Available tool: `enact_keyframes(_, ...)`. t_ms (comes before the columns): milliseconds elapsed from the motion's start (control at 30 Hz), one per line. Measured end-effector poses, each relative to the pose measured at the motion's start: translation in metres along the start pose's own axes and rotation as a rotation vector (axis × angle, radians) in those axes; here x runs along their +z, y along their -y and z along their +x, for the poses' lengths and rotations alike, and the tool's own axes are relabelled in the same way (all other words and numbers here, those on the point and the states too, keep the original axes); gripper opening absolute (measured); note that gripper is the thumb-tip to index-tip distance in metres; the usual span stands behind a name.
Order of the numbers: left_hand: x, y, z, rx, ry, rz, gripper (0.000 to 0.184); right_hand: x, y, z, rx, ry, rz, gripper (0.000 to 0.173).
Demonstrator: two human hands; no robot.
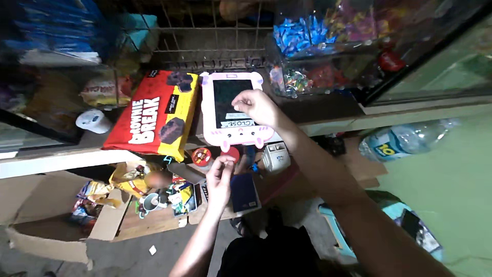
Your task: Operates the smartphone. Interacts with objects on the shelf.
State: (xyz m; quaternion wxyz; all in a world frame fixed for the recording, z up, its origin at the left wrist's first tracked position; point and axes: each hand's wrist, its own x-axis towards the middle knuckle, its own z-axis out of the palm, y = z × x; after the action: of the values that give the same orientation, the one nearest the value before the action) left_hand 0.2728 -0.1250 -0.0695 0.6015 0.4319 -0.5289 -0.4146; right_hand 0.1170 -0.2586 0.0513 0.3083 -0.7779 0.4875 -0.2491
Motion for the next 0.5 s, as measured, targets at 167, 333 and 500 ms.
enact_keyframes(167, 0.016, 0.061, -0.029, -0.309, 0.096, 0.165, 0.024, 0.051, -0.072, -0.112, -0.053, 0.324, 0.72, 0.02)
enact_keyframes(333, 0.049, 0.141, -0.058, -0.836, 0.229, 0.366, 0.031, 0.14, -0.242, -0.169, 0.79, 0.102, 0.671, 0.037)
enact_keyframes(500, 0.115, 0.196, -0.067, -1.052, 0.351, 0.393, 0.034, 0.167, -0.351, -0.196, 1.038, 0.051, 0.514, 0.039)
